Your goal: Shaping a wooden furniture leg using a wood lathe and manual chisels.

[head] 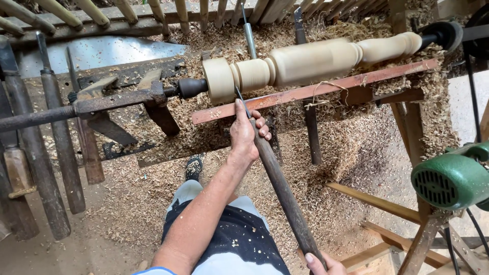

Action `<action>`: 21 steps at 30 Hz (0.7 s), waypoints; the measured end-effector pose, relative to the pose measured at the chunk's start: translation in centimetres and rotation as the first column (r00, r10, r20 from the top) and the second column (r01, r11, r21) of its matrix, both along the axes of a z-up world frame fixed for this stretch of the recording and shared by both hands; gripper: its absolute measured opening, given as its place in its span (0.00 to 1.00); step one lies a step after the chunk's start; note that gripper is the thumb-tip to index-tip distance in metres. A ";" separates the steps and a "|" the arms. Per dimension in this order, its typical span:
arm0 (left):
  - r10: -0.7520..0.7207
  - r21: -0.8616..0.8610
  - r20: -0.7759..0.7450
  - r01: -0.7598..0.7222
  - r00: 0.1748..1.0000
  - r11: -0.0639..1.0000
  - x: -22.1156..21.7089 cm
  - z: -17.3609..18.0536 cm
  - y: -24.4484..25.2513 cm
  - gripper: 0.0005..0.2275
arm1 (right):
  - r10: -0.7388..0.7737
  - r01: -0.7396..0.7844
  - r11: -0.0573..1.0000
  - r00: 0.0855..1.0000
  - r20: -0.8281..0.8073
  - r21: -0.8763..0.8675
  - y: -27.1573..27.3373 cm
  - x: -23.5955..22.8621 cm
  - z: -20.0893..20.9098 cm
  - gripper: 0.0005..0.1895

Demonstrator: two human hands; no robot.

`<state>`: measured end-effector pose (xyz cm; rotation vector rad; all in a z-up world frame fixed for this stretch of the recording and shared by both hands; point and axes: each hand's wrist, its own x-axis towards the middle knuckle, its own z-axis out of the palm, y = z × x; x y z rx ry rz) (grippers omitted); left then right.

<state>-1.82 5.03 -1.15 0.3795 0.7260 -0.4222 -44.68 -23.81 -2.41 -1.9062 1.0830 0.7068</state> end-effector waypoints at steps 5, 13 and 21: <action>-0.041 0.043 0.041 0.039 0.998 0.998 -0.7 -0.4 0.3 0.27 | 0.295 -0.254 0.933 0.946 0.136 -0.257 4.6 1.9 2.8 0.25; -0.095 0.217 0.201 0.050 0.975 0.975 -2.5 -0.8 1.6 0.20 | -0.061 -0.042 0.957 0.939 0.338 0.289 7.0 -4.0 -6.4 0.25; -0.089 0.133 0.173 0.067 0.981 0.989 -1.5 -1.4 2.6 0.24 | 0.118 -0.127 0.991 0.979 0.165 0.047 12.9 0.5 -0.6 0.24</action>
